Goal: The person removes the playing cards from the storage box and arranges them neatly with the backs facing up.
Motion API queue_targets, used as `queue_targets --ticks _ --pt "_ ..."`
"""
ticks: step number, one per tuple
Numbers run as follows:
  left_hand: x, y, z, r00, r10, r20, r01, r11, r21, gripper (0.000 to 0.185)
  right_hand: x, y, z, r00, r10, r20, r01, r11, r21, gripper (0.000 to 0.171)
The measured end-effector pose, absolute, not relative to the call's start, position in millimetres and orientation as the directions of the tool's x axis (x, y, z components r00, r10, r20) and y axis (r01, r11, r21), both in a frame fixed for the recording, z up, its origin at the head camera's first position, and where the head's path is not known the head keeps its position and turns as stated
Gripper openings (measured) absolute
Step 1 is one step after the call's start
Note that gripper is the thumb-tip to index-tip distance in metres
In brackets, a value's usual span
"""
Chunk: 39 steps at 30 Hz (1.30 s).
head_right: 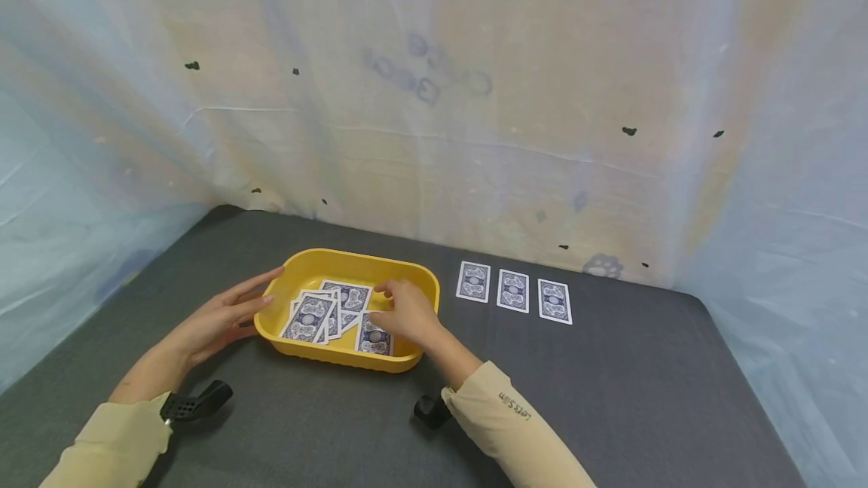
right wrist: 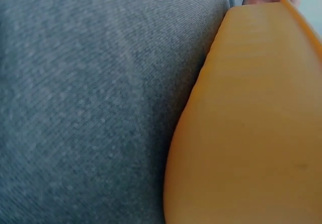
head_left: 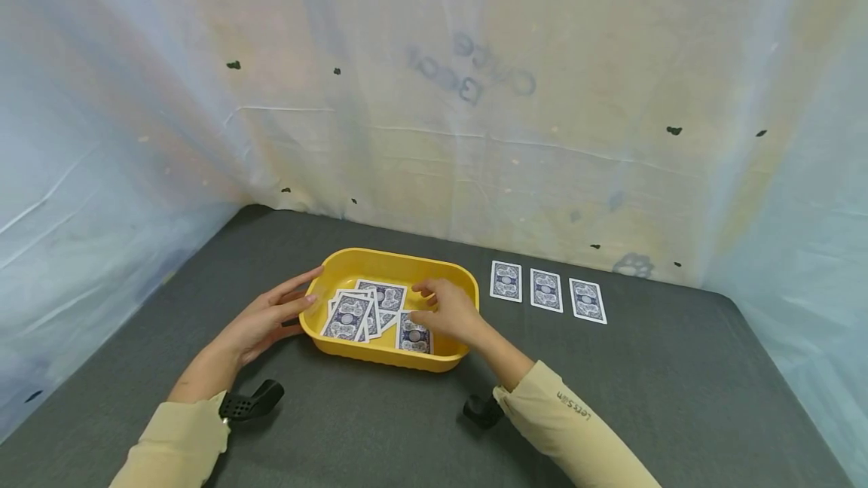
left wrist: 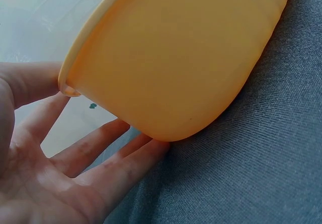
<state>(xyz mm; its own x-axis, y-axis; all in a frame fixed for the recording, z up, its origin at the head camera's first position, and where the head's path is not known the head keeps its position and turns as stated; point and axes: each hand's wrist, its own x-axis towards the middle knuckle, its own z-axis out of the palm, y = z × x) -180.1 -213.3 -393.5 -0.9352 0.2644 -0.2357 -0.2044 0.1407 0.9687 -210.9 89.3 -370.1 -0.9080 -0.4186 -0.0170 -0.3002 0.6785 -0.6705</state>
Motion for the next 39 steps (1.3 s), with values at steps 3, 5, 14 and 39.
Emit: queue_targets --ticks 3,5,14,39 --pt "-180.4 -213.3 -393.6 -0.935 0.262 -0.237 -0.206 0.140 0.968 0.065 -211.0 89.2 -370.4 -0.898 -0.440 -0.025 -0.321 0.693 -0.645 0.045" --pt "-180.5 -213.5 -393.9 -0.936 0.261 -0.238 -0.207 0.142 0.968 0.065 -211.4 89.1 -371.0 -0.892 -0.451 -0.033 -0.335 0.708 -0.622 0.046" --pt "-181.1 -213.8 -395.3 -0.934 0.263 -0.240 -0.210 0.136 0.968 0.066 -209.7 86.9 -373.2 -0.890 -0.449 -0.072 -0.356 0.787 -0.505 0.052" --pt "-181.7 -213.4 -396.3 -0.937 0.255 -0.238 -0.208 0.142 0.968 0.066 -206.5 85.2 -373.9 -0.868 -0.491 -0.073 -0.427 0.814 -0.393 0.050"
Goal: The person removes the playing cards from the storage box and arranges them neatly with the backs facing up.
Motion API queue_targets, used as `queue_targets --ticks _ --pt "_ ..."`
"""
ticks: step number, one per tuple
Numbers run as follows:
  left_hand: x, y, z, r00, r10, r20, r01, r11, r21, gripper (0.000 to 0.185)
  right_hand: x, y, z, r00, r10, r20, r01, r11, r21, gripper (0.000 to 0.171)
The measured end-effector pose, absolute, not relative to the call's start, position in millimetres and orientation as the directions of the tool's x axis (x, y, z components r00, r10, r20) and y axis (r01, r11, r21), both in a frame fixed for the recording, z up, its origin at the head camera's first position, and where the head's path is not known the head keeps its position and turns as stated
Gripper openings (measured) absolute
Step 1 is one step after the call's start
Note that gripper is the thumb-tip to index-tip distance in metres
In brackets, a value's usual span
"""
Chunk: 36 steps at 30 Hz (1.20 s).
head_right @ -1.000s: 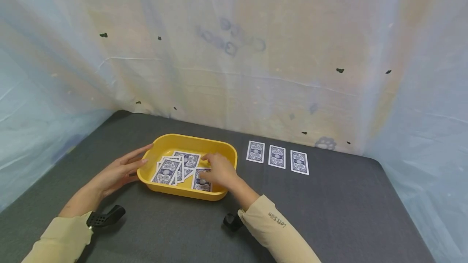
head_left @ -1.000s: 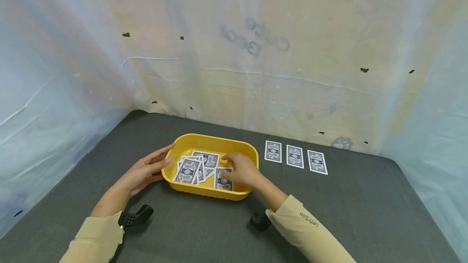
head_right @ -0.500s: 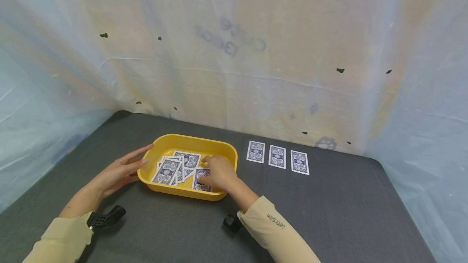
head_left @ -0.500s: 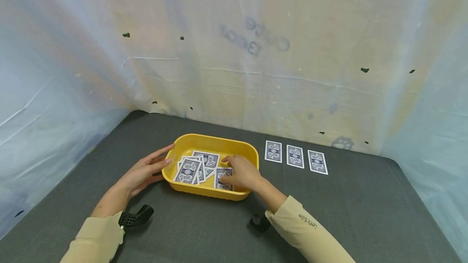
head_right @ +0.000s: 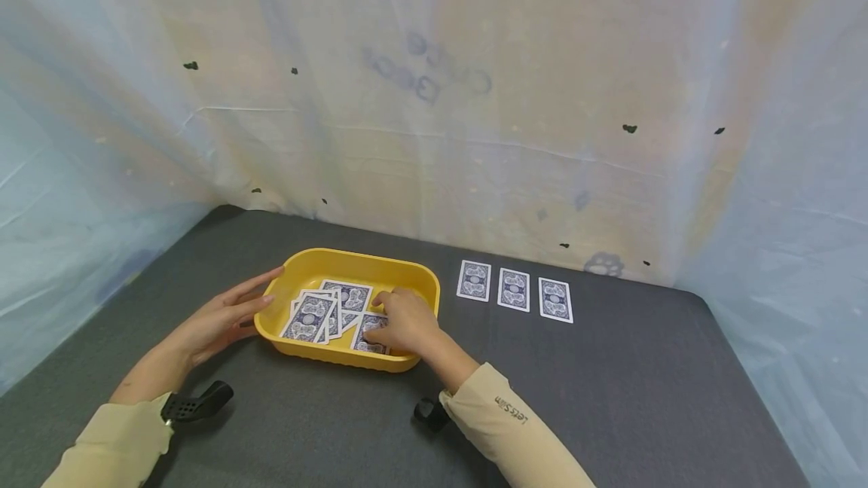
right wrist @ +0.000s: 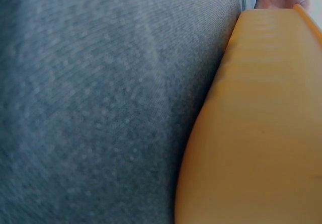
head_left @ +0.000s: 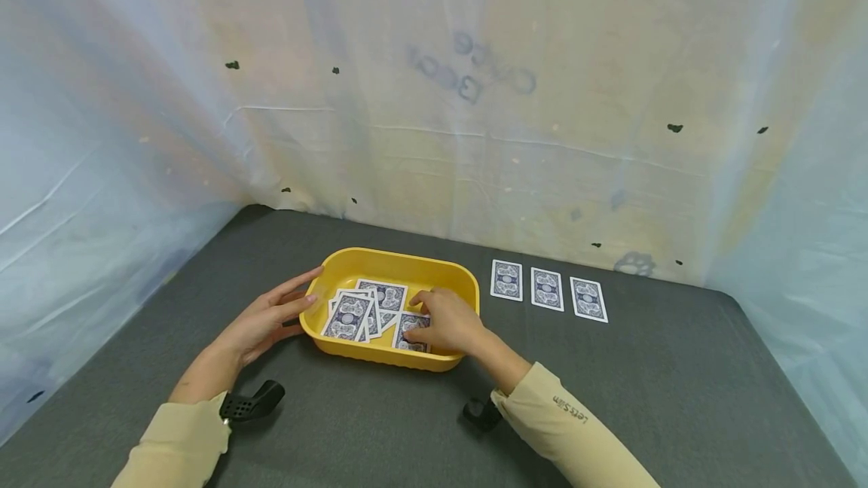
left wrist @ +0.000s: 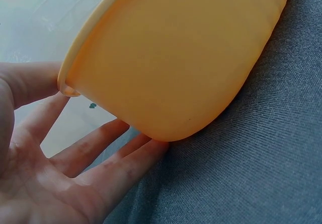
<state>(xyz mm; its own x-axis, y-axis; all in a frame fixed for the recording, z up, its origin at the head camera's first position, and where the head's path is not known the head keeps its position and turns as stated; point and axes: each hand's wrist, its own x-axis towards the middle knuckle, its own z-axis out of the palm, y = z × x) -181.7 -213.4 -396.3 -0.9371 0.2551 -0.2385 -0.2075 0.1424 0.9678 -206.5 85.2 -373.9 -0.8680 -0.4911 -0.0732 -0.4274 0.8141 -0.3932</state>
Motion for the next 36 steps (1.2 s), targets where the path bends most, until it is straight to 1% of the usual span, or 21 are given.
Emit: queue_targets --ticks 6,13,22,25,30,36 --pt "-182 -213 -396 -0.937 0.256 -0.239 -0.209 0.139 0.968 0.066 -206 86 -375 -0.871 -0.487 -0.063 -0.423 0.810 -0.406 0.050" --pt "-182 -213 -396 -0.937 0.250 -0.244 -0.212 0.146 0.966 0.066 -205 87 -372 -0.888 -0.457 -0.048 -0.386 0.799 -0.460 0.047" --pt "-181 -213 -396 -0.938 0.249 -0.242 -0.210 0.151 0.966 0.066 -205 88 -371 -0.887 -0.461 -0.016 -0.383 0.756 -0.530 0.045" --pt "-181 -213 -397 -0.938 0.247 -0.244 -0.211 0.152 0.966 0.067 -207 89 -371 -0.883 -0.469 -0.024 -0.373 0.731 -0.571 0.044" --pt "-181 -214 -397 -0.938 0.250 -0.242 -0.209 0.152 0.966 0.068 -212 92 -371 -0.857 -0.514 -0.037 -0.369 0.663 -0.652 0.042" --pt "-181 -215 -398 -0.936 0.268 -0.228 -0.194 0.147 0.970 0.067 -215 94 -368 -0.839 -0.535 -0.095 -0.311 0.616 -0.724 0.046"
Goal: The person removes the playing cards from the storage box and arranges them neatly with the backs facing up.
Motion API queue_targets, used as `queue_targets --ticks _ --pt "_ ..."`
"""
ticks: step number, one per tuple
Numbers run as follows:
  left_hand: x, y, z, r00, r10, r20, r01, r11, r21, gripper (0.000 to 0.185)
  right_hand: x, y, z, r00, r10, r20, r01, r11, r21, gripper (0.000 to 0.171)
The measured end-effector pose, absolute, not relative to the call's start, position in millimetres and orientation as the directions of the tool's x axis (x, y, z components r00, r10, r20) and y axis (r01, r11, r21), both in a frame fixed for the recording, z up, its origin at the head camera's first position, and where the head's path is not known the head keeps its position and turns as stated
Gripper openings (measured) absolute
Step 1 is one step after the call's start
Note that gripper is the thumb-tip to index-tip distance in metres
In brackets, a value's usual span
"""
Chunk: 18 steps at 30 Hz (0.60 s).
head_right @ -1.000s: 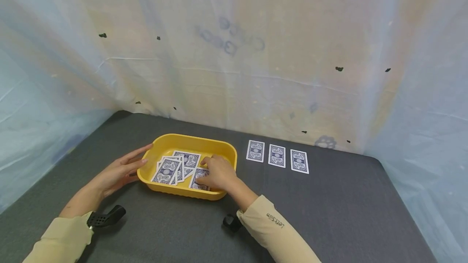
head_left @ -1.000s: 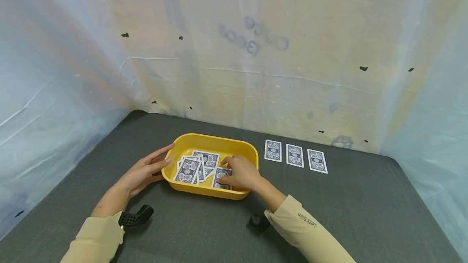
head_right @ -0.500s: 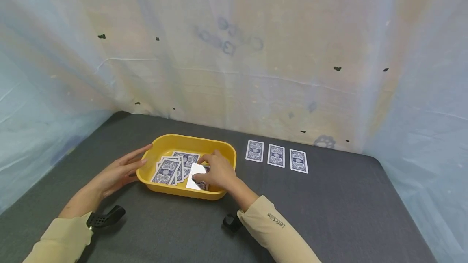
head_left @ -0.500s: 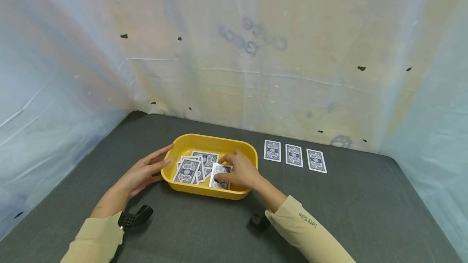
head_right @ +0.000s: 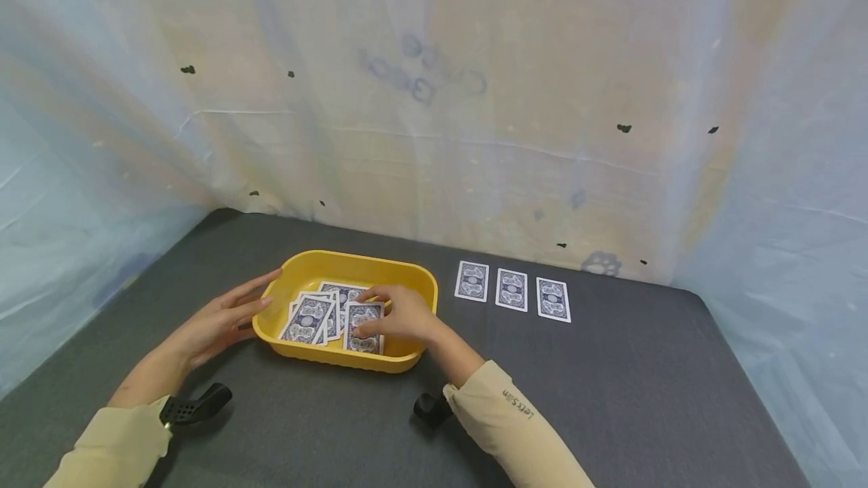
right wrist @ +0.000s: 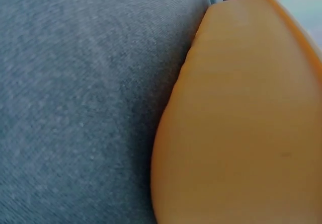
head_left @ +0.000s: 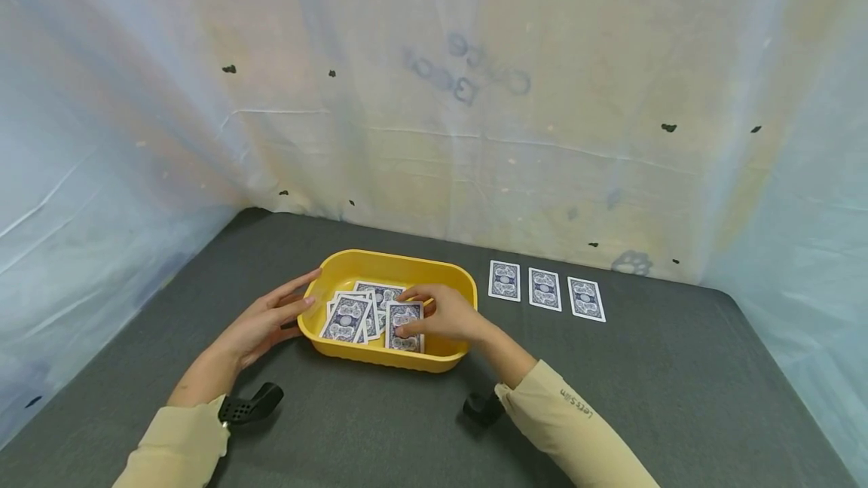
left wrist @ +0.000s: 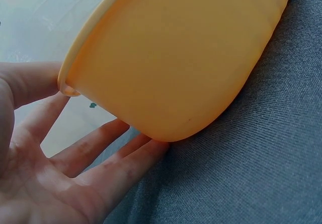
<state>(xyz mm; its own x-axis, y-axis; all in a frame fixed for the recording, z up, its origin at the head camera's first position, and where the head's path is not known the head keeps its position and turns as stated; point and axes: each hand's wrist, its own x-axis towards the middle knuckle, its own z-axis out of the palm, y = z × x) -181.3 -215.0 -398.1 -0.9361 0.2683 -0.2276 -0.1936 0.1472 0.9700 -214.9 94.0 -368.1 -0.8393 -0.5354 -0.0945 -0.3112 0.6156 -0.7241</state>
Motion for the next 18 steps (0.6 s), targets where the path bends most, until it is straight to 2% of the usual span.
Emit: queue_targets --ticks 11,18 --pt "-180.7 -214.8 -397.6 -0.936 0.267 -0.228 -0.195 0.144 0.970 0.067 -217.1 96.7 -366.3 -0.771 -0.627 -0.113 -0.320 0.535 -0.782 0.052" --pt "-181.4 -214.6 -398.0 -0.937 0.264 -0.231 -0.198 0.144 0.970 0.066 -217.6 96.9 -367.8 -0.722 -0.677 -0.139 -0.332 0.516 -0.790 0.063"
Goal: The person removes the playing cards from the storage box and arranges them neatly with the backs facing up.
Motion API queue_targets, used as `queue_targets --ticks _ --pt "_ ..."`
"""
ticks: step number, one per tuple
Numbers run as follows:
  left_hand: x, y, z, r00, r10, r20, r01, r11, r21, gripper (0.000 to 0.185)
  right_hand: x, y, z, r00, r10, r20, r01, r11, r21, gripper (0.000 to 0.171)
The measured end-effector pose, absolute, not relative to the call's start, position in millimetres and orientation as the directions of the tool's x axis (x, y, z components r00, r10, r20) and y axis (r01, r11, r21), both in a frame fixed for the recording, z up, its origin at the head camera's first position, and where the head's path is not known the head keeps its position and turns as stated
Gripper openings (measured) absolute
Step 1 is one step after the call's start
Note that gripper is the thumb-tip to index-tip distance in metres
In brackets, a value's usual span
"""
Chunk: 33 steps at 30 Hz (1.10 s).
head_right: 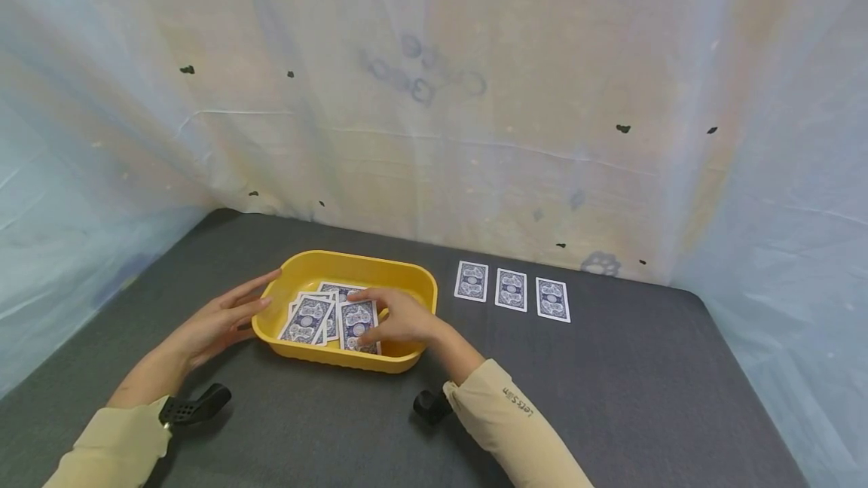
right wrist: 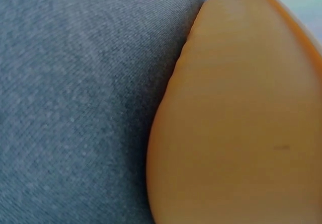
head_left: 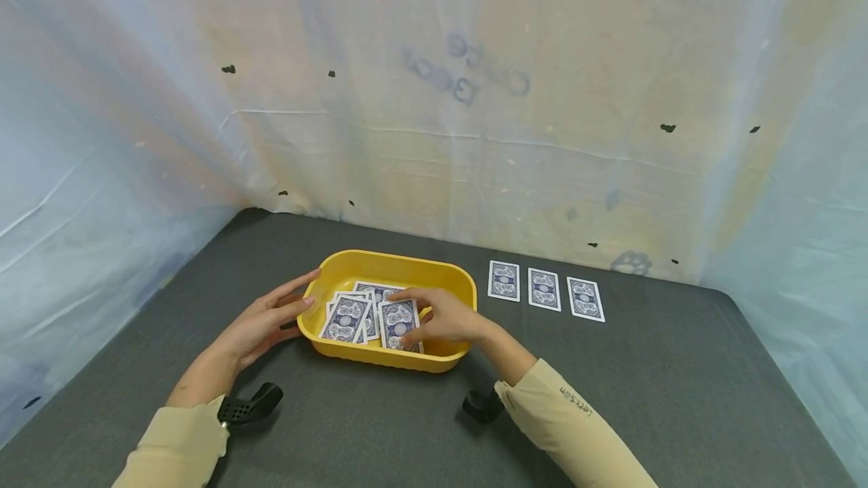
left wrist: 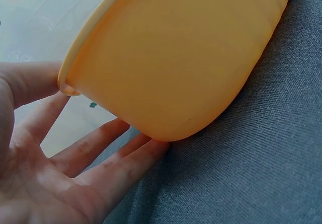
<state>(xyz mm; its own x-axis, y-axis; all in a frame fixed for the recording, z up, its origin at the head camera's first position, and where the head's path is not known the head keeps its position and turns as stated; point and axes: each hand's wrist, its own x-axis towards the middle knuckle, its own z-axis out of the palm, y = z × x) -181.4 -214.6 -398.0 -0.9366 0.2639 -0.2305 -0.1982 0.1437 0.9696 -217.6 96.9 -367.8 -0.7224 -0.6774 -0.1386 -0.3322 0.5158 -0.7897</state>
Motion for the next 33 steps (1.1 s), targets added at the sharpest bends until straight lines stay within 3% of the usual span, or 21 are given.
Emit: queue_targets --ticks 9,15,33 --pt "-181.5 -214.5 -398.6 -0.935 0.269 -0.229 -0.196 0.144 0.970 0.065 -216.4 97.3 -368.5 -0.702 -0.695 -0.157 -0.336 0.517 -0.788 0.067" --pt "-181.5 -213.6 -397.4 -0.935 0.269 -0.233 -0.201 0.142 0.969 0.066 -216.6 98.2 -369.5 -0.701 -0.706 -0.104 -0.363 0.478 -0.800 0.063" --pt "-181.0 -213.6 -396.3 -0.935 0.264 -0.238 -0.205 0.147 0.968 0.068 -216.2 99.7 -368.8 -0.751 -0.661 -0.009 -0.308 0.362 -0.880 0.064"
